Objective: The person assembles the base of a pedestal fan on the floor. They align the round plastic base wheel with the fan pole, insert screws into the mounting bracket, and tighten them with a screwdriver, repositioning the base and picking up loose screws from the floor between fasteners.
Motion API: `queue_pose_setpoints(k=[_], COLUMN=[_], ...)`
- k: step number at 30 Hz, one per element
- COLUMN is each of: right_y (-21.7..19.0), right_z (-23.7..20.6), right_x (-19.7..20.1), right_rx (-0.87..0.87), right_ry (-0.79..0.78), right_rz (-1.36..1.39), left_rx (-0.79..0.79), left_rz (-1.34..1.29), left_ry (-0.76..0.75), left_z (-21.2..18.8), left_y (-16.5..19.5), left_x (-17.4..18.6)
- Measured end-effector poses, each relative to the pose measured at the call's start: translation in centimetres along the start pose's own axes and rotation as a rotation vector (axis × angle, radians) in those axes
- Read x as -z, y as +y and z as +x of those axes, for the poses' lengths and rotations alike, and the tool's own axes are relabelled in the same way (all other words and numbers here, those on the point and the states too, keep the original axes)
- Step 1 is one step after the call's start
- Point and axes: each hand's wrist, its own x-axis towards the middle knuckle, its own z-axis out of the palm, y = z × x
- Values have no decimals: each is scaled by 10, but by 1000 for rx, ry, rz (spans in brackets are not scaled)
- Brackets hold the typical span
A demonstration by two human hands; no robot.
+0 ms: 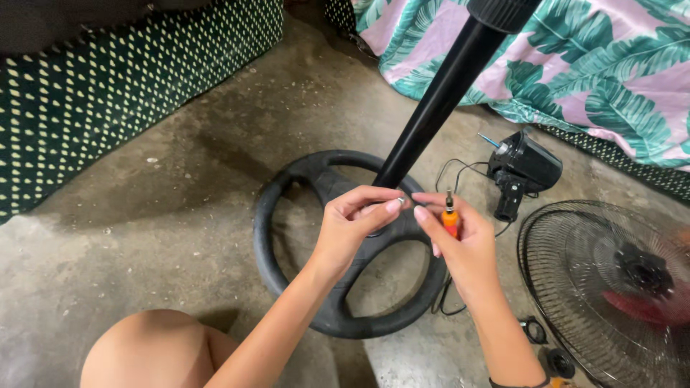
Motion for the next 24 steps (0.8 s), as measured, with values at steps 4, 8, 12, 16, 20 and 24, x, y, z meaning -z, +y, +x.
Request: queue_pose_setpoints(k=[4,8,12,16,20,24], right_y=[2,15,25,30,30,28], right_z=[-4,-6,-8,-9,-10,-10], right_x=[-1,-3,-2,0,-3,-7], right_rx=[-36,-8,-36,-79,-101,-97], right_ry=[-60,-88,-53,-47,-47,-50], right_rz=[158,247,300,401,436,435], left_rx=[-11,-40,-86,-81,-119,-133], left_rz=[46,47,24,49,104,195], left_ry=[-38,-40,-99,-127,-91,-44], left_z=[-1,-2,-5,-8,-9,-12], left_y=[0,-2,-2,4,11,20], left_x=[-4,-2,-5,-11,-19,-24])
